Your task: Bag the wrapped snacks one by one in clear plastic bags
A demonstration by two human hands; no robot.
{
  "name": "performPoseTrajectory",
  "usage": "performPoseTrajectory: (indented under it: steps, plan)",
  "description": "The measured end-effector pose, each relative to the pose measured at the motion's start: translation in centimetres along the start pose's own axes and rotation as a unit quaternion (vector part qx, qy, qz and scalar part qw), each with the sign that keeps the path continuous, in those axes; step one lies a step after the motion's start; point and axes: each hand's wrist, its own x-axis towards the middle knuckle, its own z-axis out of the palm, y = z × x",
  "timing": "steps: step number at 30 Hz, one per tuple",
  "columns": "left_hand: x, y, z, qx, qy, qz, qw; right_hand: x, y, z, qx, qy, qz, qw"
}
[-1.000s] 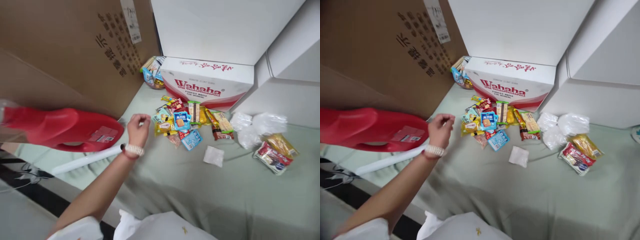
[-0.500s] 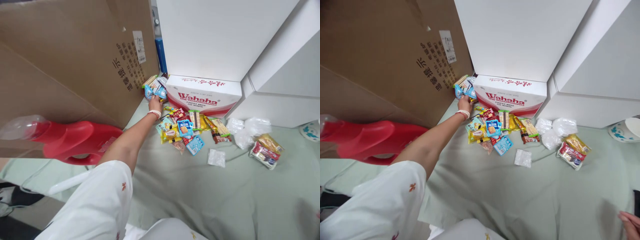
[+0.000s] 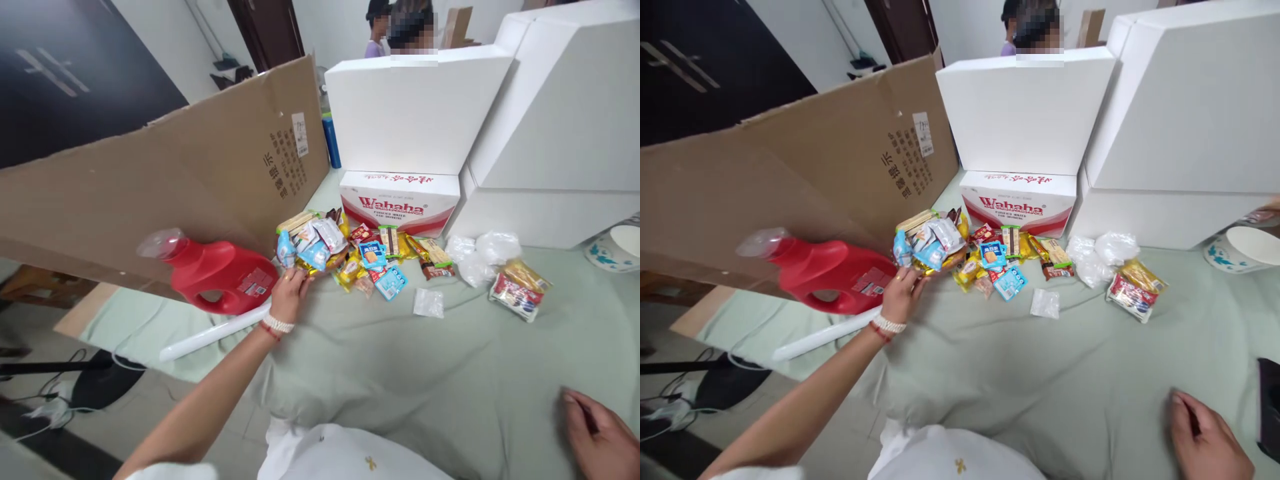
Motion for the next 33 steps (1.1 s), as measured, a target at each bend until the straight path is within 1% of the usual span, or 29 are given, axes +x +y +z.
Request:
performPoseTrajectory:
  steps: [2,4,6,7,8,9,10,11,12,13,14,15,16,18,21,23,24,25,26,27,28,30,31,32,33]
  plan:
    - [-1.9,1.1,-2.0,-0.044,0.017,0.052,0.998,-0.1,-0.9,-0.6,0.008,-0.007,0.018,1.0]
    - [-2.8,3.1,-3.8,-0.116,0.018,0.071,0.991,-0.2,-1.9,-1.1,0.004,0.003,0.022,1.0]
    - [-2.5,5.8,-4.9,-0.218,0.022,0.049,0.974,-0.3,-2.7,-1.2,-0.008,0.018,0.018,1.0]
    - [-2.0,7.3,-5.1,-0.282,0.024,0.026,0.959,-0.4,-3.0,-1.2,-0.013,0.021,0.016,1.0]
    - [-1.3,8.8,-4.9,-0.354,0.026,-0.007,0.935,-0.4,-3.1,-1.2,-0.017,0.021,0.013,1.0]
    - [-0.5,10.2,-4.5,-0.434,0.031,-0.051,0.899,-0.5,-3.2,-1.1,-0.018,0.02,0.01,1.0]
    - [0.5,11.6,-3.9,-0.525,0.026,-0.105,0.844,-0.6,-3.2,-1.1,-0.017,0.02,0.008,1.0]
    - [1.4,12.8,-3.0,-0.62,0.025,-0.169,0.766,-0.7,-3.2,-1.1,-0.015,0.02,0.005,1.0]
    - [2.2,13.9,-2.0,-0.7,0.007,-0.229,0.677,-0.8,-3.2,-1.1,-0.012,0.021,0.003,1.0]
    - [2.9,14.8,-0.9,-0.757,-0.019,-0.283,0.589,-0.9,-3.2,-1.2,-0.009,0.021,0.0,1.0]
    - [3.4,15.5,0.1,-0.789,-0.044,-0.325,0.519,-1.1,-3.2,-1.3,-0.004,0.02,-0.003,1.0]
    - [3.8,16.2,1.1,-0.805,-0.066,-0.349,0.475,-1.2,-3.2,-1.4,0.0,0.016,-0.005,1.0]
    - [3.9,16.6,1.9,-0.812,-0.086,-0.366,0.446,-1.3,-3.2,-1.5,0.004,0.013,-0.008,1.0]
    - [3.8,17.2,2.9,-0.818,-0.115,-0.377,0.419,-1.6,-3.1,-1.6,0.014,0.007,-0.01,1.0]
    - [2.9,17.5,3.1,-0.828,-0.156,-0.384,0.378,-1.7,-3.0,-1.7,0.038,-0.004,0.007,0.999]
    - [2.2,17.5,2.7,-0.838,-0.18,-0.379,0.349,-1.6,-3.6,-1.9,0.079,-0.023,0.061,0.995]
    - [1.8,17.5,2.5,-0.843,-0.194,-0.375,0.333,-1.6,-4.2,-2.1,0.118,-0.028,0.104,0.987]
    - [1.3,17.6,2.3,-0.846,-0.21,-0.372,0.318,-1.5,-5.1,-2.4,0.174,-0.028,0.149,0.973]
    - [0.7,17.8,2.2,-0.847,-0.229,-0.369,0.307,-1.5,-6.2,-2.9,0.246,-0.028,0.187,0.951]
    - [0.0,18.1,2.1,-0.844,-0.252,-0.366,0.299,-1.6,-7.6,-3.5,0.327,-0.033,0.209,0.921]
    - [-0.8,18.4,2.2,-0.839,-0.279,-0.364,0.292,-1.7,-9.0,-4.2,0.409,-0.049,0.214,0.886]
    - [-2.7,19.2,2.6,-0.826,-0.34,-0.354,0.278,-2.2,-11.8,-5.7,0.539,-0.121,0.186,0.812]
    - [-3.7,19.7,2.9,-0.819,-0.371,-0.343,0.27,-2.5,-12.9,-6.4,0.579,-0.166,0.173,0.779]
    - [-4.8,20.2,3.3,-0.812,-0.4,-0.329,0.268,-3.1,-13.6,-7.0,0.605,-0.201,0.166,0.752]
    - [-5.8,20.7,3.7,-0.805,-0.422,-0.312,0.275,-3.7,-13.9,-7.5,0.619,-0.22,0.17,0.735]
